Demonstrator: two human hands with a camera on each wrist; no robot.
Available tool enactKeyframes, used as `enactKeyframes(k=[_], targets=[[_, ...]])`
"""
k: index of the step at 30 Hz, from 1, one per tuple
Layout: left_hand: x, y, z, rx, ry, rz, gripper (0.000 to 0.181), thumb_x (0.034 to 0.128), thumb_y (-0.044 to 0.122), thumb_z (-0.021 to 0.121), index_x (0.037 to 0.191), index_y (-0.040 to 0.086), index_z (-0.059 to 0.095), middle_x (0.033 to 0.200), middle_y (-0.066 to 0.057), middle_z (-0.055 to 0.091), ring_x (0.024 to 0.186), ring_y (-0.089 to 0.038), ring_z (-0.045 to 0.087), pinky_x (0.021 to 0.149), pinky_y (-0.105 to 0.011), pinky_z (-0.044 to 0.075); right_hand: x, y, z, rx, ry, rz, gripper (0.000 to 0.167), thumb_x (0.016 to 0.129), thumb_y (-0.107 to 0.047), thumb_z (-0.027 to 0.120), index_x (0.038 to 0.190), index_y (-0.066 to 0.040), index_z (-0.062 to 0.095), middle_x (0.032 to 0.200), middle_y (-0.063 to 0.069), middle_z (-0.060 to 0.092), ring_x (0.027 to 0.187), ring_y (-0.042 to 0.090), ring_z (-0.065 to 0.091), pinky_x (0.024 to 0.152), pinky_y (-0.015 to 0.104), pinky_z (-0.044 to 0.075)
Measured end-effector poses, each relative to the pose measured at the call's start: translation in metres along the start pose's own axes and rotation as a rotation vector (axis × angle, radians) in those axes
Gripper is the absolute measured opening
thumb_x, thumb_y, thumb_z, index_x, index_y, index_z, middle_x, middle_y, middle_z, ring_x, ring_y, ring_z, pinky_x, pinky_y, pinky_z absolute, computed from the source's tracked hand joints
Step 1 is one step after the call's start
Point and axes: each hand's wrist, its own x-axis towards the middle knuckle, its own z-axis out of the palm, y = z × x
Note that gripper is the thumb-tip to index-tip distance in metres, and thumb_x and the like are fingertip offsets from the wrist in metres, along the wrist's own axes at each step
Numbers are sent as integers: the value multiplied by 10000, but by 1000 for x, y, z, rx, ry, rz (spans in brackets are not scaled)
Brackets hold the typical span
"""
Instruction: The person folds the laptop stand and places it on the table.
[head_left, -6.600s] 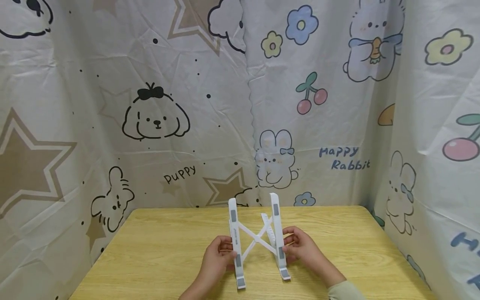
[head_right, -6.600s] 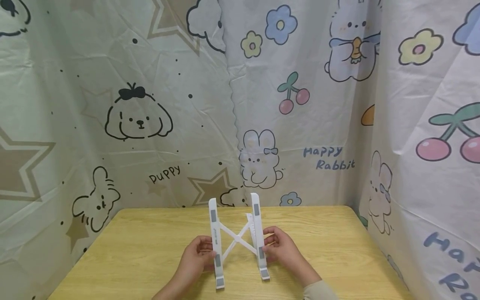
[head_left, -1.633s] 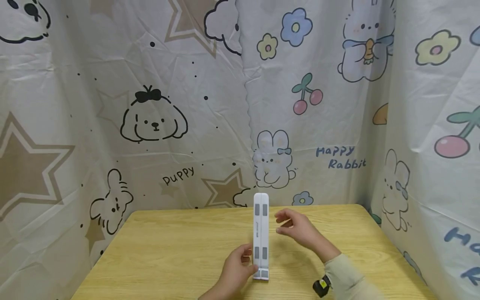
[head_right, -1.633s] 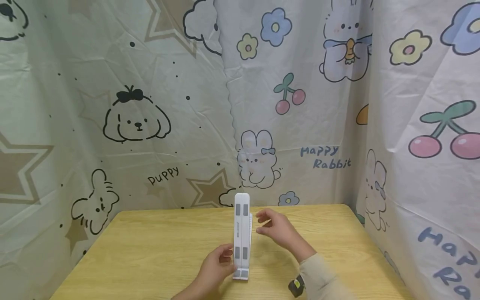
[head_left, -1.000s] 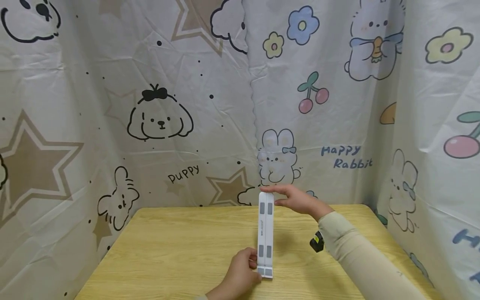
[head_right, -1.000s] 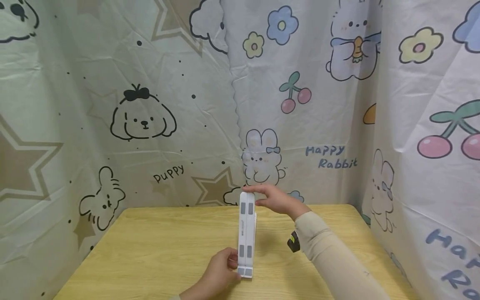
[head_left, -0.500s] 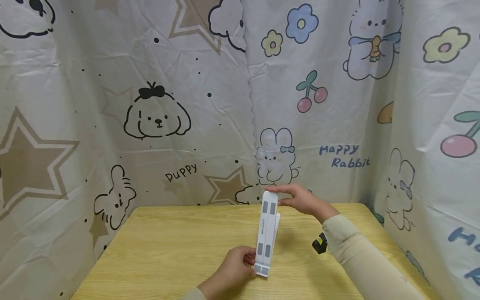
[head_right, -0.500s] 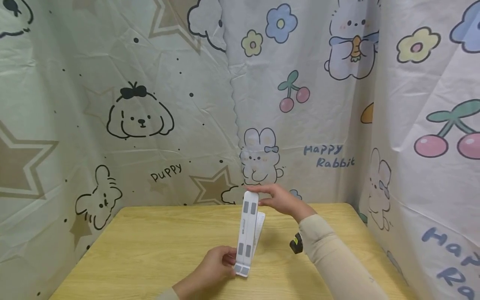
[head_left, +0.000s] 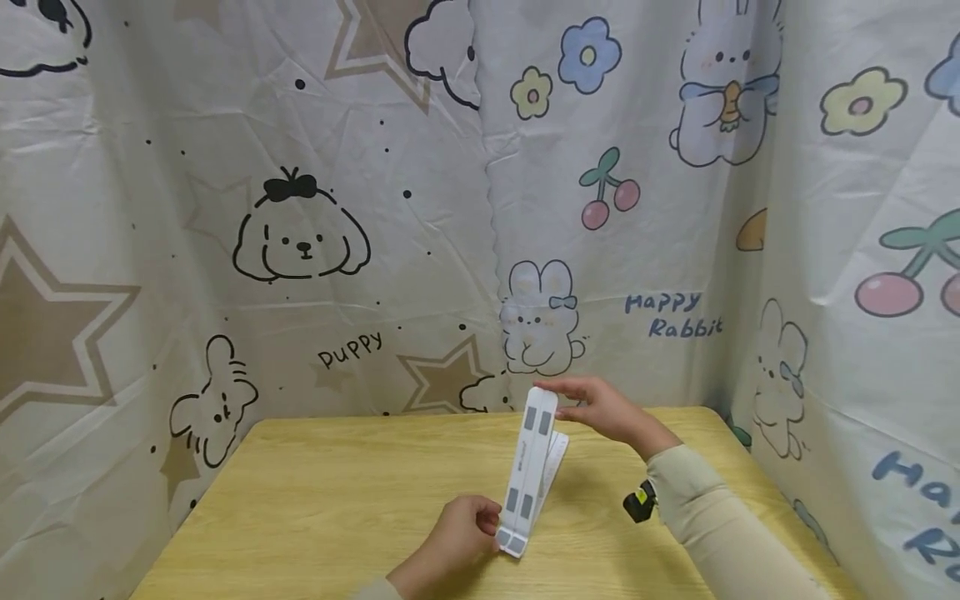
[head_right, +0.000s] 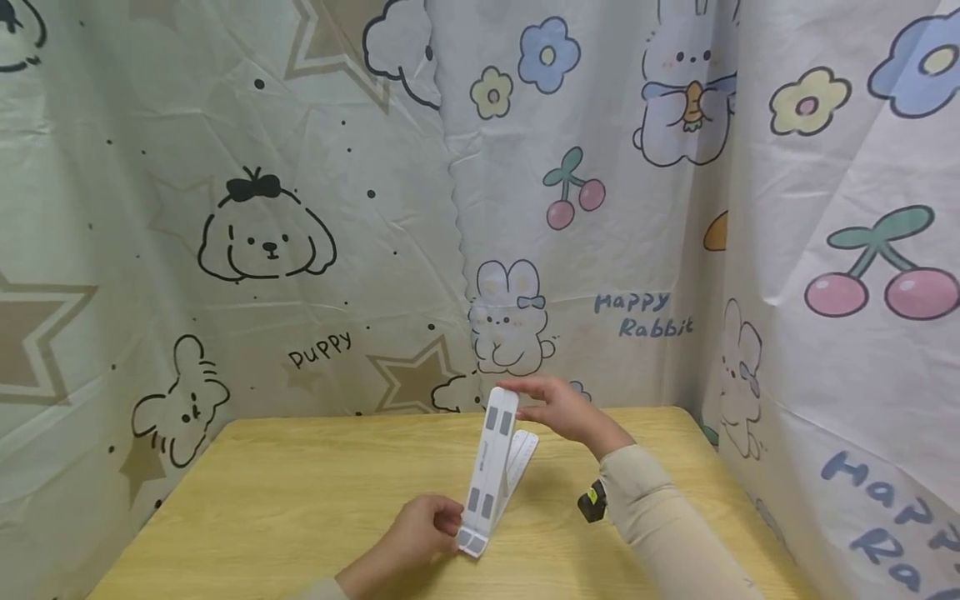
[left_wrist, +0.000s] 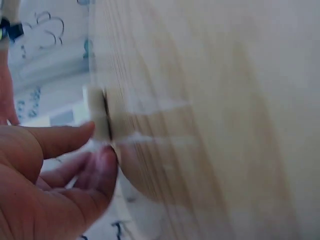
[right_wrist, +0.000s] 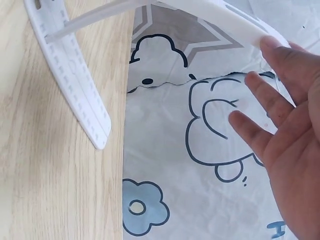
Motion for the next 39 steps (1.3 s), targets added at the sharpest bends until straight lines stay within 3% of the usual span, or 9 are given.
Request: enactKeyframes(k=[6, 10, 15, 26, 32, 39], targets=[[-7, 15, 17, 97, 32, 40, 389, 687, -72, 844, 1041, -98, 687, 890, -85, 670, 829, -181, 609, 688, -239, 524, -1, 5, -10, 167, -80, 8, 554, 965, -101, 693, 1493, -174, 543, 1570, 59, 486, 1380, 361, 515, 1097, 519, 474], [-3, 18, 22, 134, 32, 33, 423, 622, -30, 928, 970, -44, 689, 847, -50, 659, 786, -149, 593, 658, -238, 506, -2, 5, -14, 194, -101, 26, 541, 972, -110, 688, 1489, -189, 550, 1558, 41, 502, 1336, 294, 569, 1071, 442, 509], [3, 16, 15, 172, 13, 40, 412, 589, -27, 944, 927, -26, 708, 815, -34, 665, 759, -136, 596, 656, -231, 512, -4, 0, -14, 160, -73, 30, 530, 945, -154, 733, 1449, -246, 597, 1497, 19, 566, 1306, 260, 596, 1060, 430, 517], [11, 11, -3, 182, -86, 71, 462, 593, -61, 905, 1020, -49, 728, 850, -50, 684, 784, -142, 611, 673, -214, 522, -17, -7, -13, -25, 47, 39, 536, 877, -226, 810, 1389, -240, 654, 1416, 36, 638, 1314, 351, 579, 1087, 582, 461], [9, 11, 2, 255, -101, 108, 441, 586, -80, 868, 995, -47, 707, 834, -40, 652, 742, -82, 571, 647, -184, 500, -18, -5, -18, 22, -38, -17, 553, 898, -162, 784, 1419, -162, 601, 1452, 57, 608, 1343, 372, 549, 1128, 607, 406], [8, 18, 9, 320, -81, 37, 437, 589, 8, 941, 949, -20, 694, 834, -23, 604, 744, -95, 516, 655, -217, 481, -21, 6, -20, 134, -147, -24, 577, 957, -102, 704, 1503, -140, 524, 1533, 142, 516, 1332, 346, 563, 1043, 369, 528]])
